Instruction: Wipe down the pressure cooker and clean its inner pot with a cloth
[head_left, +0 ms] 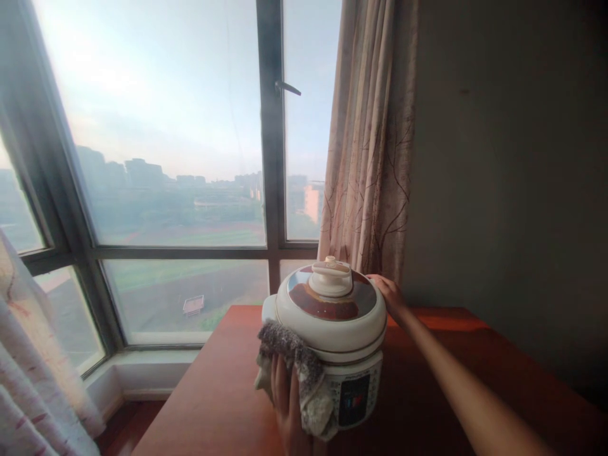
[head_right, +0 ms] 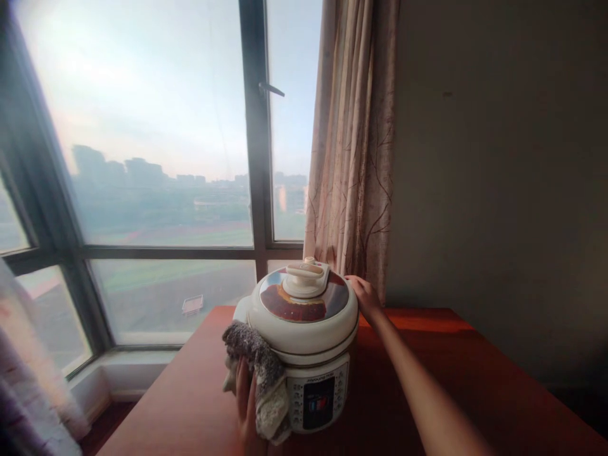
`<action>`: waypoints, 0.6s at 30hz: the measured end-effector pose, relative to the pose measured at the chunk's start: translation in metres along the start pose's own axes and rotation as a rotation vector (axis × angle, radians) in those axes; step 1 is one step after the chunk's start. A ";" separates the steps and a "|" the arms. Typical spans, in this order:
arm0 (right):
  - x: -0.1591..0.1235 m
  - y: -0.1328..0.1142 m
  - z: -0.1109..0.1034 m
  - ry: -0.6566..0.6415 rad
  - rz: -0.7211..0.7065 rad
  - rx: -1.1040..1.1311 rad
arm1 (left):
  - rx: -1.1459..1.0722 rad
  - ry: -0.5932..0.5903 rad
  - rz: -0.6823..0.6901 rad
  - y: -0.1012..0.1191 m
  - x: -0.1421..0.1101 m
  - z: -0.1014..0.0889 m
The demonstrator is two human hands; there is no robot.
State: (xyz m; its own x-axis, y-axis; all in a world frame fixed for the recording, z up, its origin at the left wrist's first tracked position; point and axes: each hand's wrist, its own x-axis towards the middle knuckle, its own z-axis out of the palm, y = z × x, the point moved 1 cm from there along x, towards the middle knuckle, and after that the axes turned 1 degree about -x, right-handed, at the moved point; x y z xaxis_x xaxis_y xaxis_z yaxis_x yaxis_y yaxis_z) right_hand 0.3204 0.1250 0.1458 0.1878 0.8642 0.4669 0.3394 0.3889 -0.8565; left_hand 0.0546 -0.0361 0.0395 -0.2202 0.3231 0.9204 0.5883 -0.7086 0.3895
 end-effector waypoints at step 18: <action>-0.004 0.011 -0.003 0.108 0.016 -0.067 | -0.075 -0.721 -0.177 -0.064 0.217 0.032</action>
State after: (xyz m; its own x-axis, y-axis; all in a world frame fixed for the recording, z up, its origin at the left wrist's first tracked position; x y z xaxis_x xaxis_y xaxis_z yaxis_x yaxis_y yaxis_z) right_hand 0.3265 0.1244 0.1351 0.2909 0.8291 0.4775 0.3960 0.3500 -0.8489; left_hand -0.0063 0.0993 0.2127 0.2733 0.7491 0.6034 0.5309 -0.6406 0.5548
